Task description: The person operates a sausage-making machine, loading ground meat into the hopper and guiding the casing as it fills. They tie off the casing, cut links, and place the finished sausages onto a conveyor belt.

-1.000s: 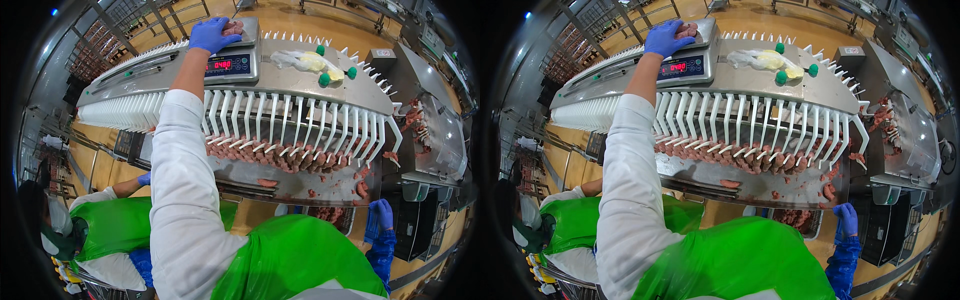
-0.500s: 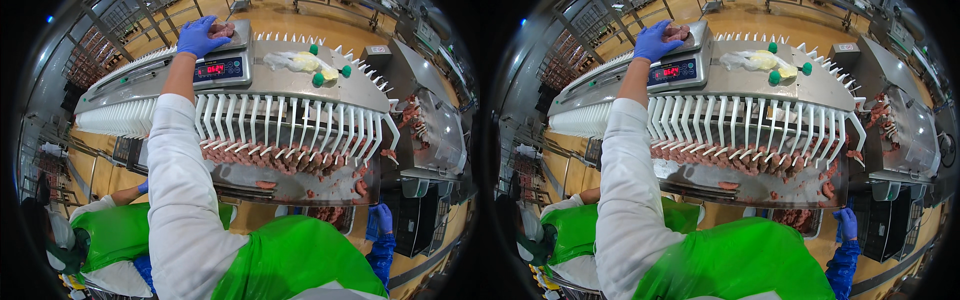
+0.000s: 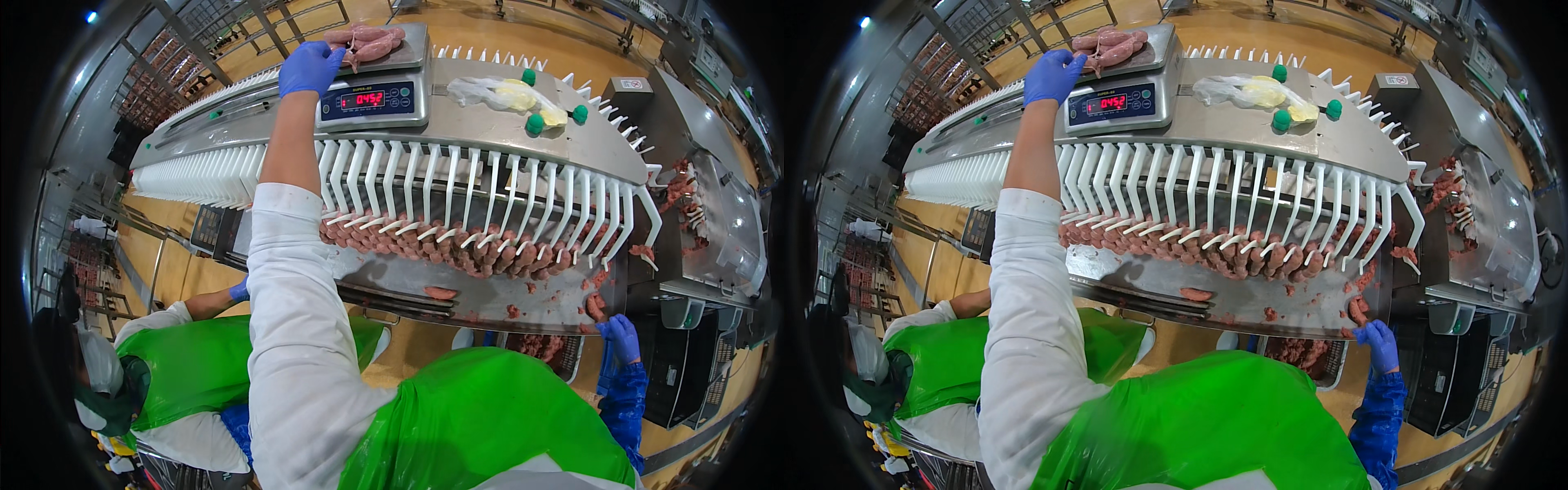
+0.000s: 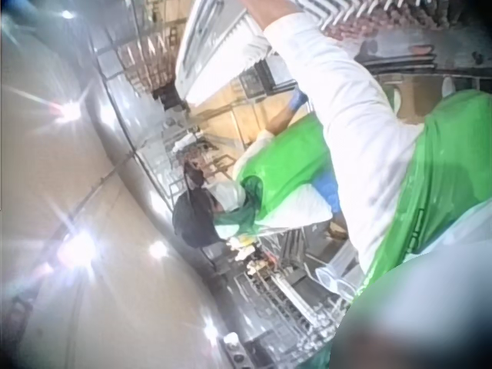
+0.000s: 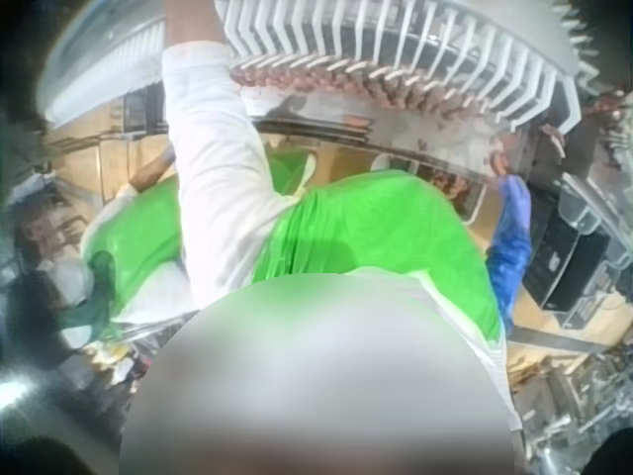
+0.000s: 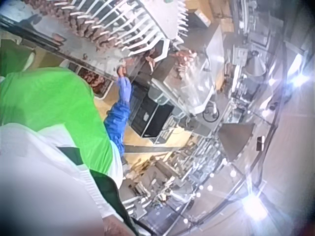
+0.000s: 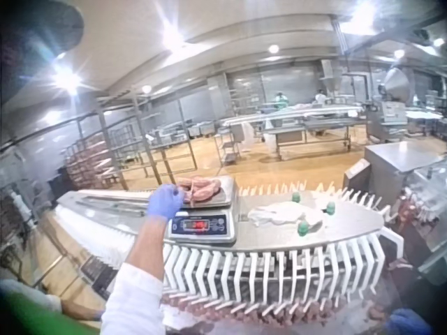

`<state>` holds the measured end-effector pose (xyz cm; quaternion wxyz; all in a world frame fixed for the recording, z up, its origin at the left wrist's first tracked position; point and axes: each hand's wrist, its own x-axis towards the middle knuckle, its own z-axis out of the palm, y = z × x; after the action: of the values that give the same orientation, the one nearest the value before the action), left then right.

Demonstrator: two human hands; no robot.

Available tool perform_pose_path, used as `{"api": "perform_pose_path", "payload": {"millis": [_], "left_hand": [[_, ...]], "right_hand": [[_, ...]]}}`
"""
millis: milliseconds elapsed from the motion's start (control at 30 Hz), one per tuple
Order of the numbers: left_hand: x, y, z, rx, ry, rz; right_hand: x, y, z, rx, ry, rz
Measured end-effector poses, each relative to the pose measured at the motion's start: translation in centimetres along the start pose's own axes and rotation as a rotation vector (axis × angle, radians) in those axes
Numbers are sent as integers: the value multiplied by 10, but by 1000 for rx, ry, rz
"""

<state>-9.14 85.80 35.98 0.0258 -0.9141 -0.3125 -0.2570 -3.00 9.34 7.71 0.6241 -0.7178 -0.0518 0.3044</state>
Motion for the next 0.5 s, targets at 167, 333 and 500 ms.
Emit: {"api": "perform_pose_path", "payload": {"millis": [167,333,500], "left_hand": [[6,-10,-52,270,-168,-196],[18,-51,-78,354,-250,-302],[-10,-66,-103,72,140,-354]], "right_hand": [[5,-3,3,-56,-34,2],[-3,13,-10,-9,17,11],[-4,10,-6,-11,22,21]]}}
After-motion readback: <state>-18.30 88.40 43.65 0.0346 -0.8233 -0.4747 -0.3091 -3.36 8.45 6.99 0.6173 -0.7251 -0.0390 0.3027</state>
